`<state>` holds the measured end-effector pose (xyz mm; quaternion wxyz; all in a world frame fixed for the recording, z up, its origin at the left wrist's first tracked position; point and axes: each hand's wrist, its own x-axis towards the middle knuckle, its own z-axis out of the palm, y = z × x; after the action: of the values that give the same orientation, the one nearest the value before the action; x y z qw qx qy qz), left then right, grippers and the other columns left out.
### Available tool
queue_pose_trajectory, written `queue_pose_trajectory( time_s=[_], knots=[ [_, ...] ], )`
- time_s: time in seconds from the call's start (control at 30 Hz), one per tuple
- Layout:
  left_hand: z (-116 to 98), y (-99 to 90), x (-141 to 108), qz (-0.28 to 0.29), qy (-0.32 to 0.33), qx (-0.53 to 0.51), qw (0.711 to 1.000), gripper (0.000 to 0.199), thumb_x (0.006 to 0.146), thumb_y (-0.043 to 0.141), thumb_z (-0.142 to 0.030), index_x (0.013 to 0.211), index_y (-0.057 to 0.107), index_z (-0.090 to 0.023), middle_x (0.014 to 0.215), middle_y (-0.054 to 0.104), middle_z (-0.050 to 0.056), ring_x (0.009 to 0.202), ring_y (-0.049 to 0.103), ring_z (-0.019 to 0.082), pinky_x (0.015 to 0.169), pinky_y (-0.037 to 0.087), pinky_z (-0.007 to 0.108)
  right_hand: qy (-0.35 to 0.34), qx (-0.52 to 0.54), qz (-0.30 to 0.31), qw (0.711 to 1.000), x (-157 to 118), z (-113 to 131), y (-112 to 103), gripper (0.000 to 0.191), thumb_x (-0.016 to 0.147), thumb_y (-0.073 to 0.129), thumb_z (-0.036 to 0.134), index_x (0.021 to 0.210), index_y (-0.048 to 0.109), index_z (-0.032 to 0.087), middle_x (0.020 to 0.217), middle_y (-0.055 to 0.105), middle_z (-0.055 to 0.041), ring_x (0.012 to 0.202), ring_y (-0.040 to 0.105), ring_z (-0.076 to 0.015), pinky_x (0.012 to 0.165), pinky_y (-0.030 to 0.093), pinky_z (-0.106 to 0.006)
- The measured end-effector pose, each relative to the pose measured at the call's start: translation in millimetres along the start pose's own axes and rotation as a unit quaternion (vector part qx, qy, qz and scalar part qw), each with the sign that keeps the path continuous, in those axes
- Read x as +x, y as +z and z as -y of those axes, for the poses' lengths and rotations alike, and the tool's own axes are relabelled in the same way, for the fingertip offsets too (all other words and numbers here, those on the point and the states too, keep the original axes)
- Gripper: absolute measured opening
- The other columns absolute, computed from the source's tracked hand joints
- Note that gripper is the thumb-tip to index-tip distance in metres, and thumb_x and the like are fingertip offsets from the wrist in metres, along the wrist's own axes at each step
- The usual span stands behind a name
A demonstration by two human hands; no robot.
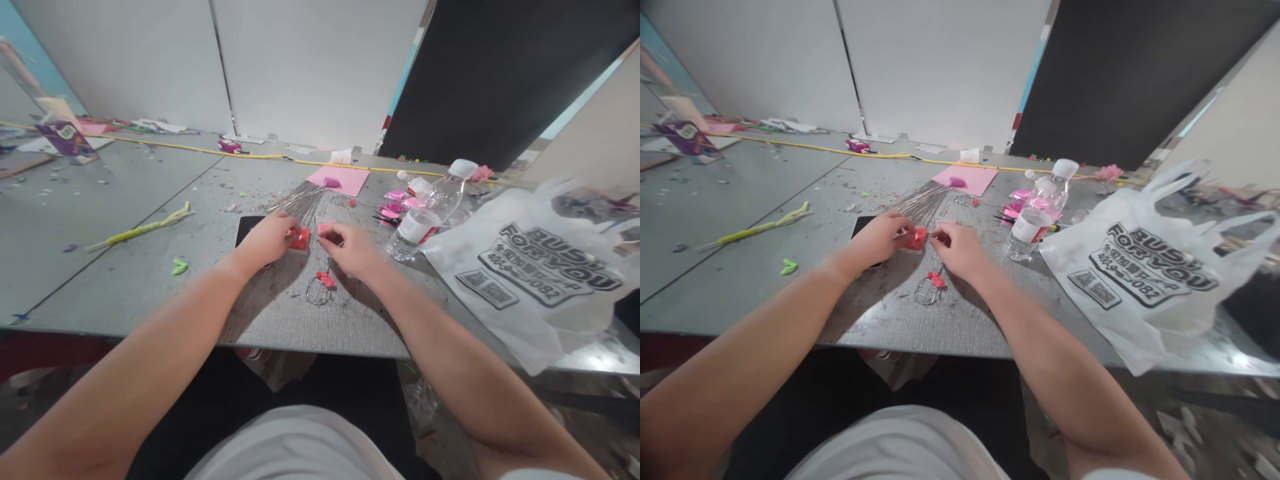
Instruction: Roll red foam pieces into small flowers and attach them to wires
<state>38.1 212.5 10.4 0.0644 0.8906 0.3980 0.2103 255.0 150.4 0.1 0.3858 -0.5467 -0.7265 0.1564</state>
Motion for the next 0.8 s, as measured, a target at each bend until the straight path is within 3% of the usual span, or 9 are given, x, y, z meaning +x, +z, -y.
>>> queue_pose_trajectory(
  time_s=[0.13,0.23,0.37,0.53,0.67,0.73,0.8],
  knots=[
    [-8.1,-11.7,-1.4,-0.022,-0.042,-0.131,0.99,0.024,0.097,0.058,-0.027,0.108,0.076,-0.016,0.102,0.077,0.008,0.094,0.068,0.022,0.087,0.05,0.034,-0.026,0.02,-0.015,0.999,-1.6,4.1,-2.8,0.014,0.094,0.069,0.023,0.105,0.079,0.021,0.098,0.082,-0.0066,0.08,0.071,-0.0186,0.076,0.055,-0.034],
    [-16.2,-18.7,-4.1,0.01,-0.081,-0.222,0.972,0.027,0.097,0.06,-0.038,0.104,0.076,-0.017,0.087,0.075,0.004,0.078,0.063,0.018,0.072,0.046,0.03,-0.08,0.037,-0.014,0.996,-3.3,9.1,-3.9,0.018,0.097,0.069,0.028,0.111,0.079,0.023,0.099,0.081,-0.006,0.086,0.072,-0.0187,0.076,0.056,-0.032],
    [-23.2,-20.0,-7.5,0.066,-0.08,-0.304,0.947,0.03,0.097,0.06,-0.044,0.089,0.071,-0.016,0.075,0.066,0.002,0.068,0.056,0.015,0.065,0.041,0.028,-0.138,0.03,-0.022,0.99,-4.9,12.8,-3.0,0.016,0.099,0.07,0.033,0.107,0.079,0.024,0.099,0.08,-0.0053,0.086,0.07,-0.0185,0.076,0.055,-0.032],
    [-24.6,-14.5,-9.5,0.073,-0.087,-0.447,0.887,0.028,0.092,0.071,-0.044,0.095,0.073,-0.016,0.083,0.069,0.004,0.077,0.062,0.015,0.074,0.048,0.029,-0.16,0.023,-0.058,0.985,-6.5,13.8,-2.0,0.011,0.099,0.07,0.029,0.104,0.078,0.023,0.097,0.08,-0.0053,0.089,0.07,-0.0196,0.076,0.055,-0.033],
    [-21.8,-10.2,-9.8,0.052,-0.134,-0.555,0.819,0.037,0.08,0.087,-0.039,0.107,0.073,-0.019,0.093,0.074,0.004,0.083,0.067,0.014,0.079,0.052,0.029,-0.169,0.018,-0.061,0.983,-6.8,13.2,-2.4,0.005,0.098,0.071,0.025,0.096,0.075,0.023,0.098,0.079,-0.0047,0.09,0.07,-0.0193,0.077,0.055,-0.032],
    [-20.9,-9.0,-10.1,0.06,-0.145,-0.572,0.805,0.037,0.079,0.088,-0.039,0.107,0.076,-0.019,0.095,0.075,0.005,0.087,0.068,0.015,0.081,0.054,0.029,-0.179,0.009,-0.058,0.982,-6.6,12.2,-2.9,0.005,0.098,0.071,0.024,0.095,0.074,0.022,0.097,0.078,-0.0046,0.089,0.069,-0.019,0.078,0.054,-0.032],
    [-20.8,-8.5,-10.4,0.065,-0.139,-0.565,0.811,0.03,0.079,0.087,-0.04,0.099,0.079,-0.018,0.093,0.075,0.005,0.087,0.068,0.014,0.082,0.054,0.029,-0.194,-0.008,-0.057,0.979,-6.4,11.3,-3.7,0.007,0.099,0.069,0.025,0.094,0.073,0.022,0.097,0.077,-0.0047,0.09,0.068,-0.0193,0.08,0.053,-0.033]
  ],
)
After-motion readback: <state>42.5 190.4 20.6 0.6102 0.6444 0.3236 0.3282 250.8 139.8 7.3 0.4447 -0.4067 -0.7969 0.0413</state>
